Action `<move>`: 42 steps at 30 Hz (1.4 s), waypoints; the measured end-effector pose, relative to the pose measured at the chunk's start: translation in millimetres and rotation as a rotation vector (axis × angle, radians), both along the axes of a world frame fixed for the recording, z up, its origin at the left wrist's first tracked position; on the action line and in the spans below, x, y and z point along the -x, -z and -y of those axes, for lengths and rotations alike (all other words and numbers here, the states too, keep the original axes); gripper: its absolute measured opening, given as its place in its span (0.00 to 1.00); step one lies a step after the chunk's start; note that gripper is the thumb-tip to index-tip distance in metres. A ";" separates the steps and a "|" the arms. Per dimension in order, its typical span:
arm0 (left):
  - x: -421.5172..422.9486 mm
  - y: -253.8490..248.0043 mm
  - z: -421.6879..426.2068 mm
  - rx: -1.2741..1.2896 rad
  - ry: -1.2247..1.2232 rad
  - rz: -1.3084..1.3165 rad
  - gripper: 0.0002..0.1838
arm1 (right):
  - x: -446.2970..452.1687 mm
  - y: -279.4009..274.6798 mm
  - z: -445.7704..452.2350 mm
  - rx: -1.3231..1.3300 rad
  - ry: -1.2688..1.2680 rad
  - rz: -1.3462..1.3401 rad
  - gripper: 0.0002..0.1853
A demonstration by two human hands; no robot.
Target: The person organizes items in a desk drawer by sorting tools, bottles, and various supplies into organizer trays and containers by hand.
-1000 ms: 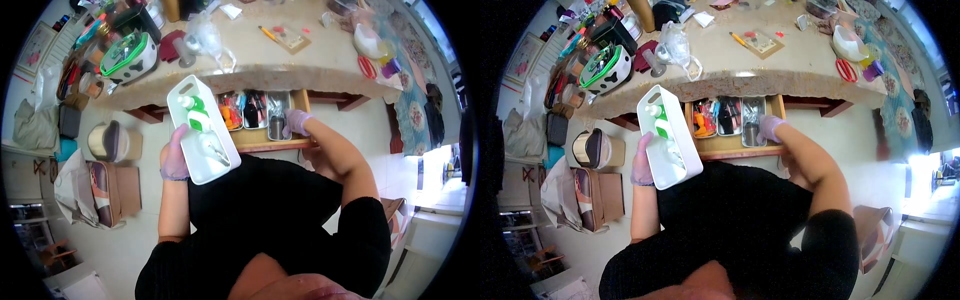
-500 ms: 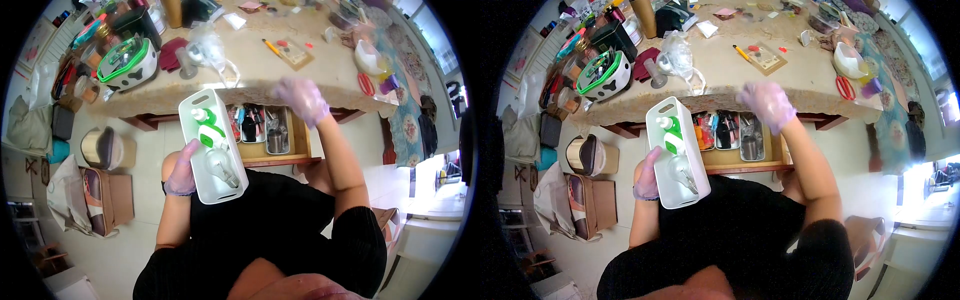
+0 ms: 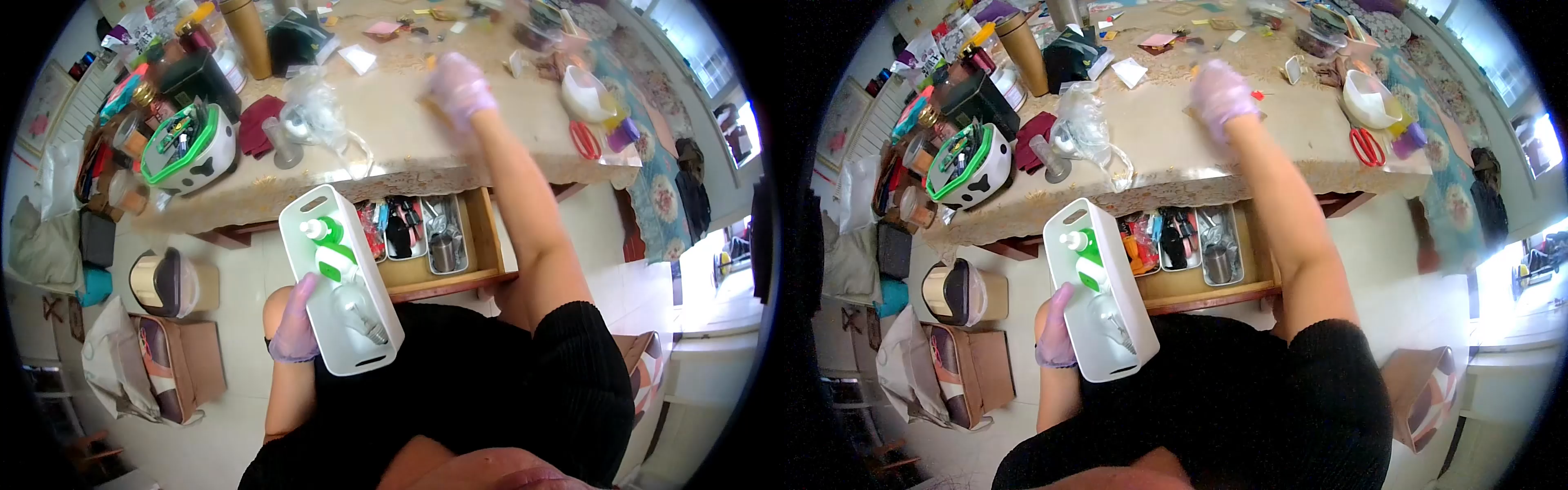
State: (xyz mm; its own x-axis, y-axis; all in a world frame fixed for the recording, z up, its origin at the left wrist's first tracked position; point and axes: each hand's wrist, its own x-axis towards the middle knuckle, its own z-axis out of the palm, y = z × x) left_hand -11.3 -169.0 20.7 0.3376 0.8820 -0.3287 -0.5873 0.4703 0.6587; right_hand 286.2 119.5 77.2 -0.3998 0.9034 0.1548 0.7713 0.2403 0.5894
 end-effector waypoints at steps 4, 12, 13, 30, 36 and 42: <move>1.2 -0.3 -0.6 0.020 0.016 -0.026 0.31 | -84.9 -18.2 -70.5 0.223 0.115 0.120 0.12; -4.3 -3.8 -15.0 0.134 0.009 -0.051 0.35 | -164.6 10.6 -110.9 0.391 0.261 -1.686 0.10; -4.5 -4.5 -15.5 0.133 0.010 -0.036 0.35 | -160.3 5.9 -99.6 0.380 0.238 -1.616 0.12; -15.0 -3.2 -10.7 -0.006 -0.017 -0.016 0.30 | -114.8 3.9 54.2 0.374 -0.086 -2.107 0.19; -20.4 -5.1 -7.2 -0.053 -0.010 0.031 0.29 | -90.7 -13.3 108.8 0.740 -0.387 -2.418 0.27; -13.4 11.2 -6.9 -0.033 0.019 0.091 0.28 | -71.7 -22.1 143.0 0.881 -0.669 -2.544 0.32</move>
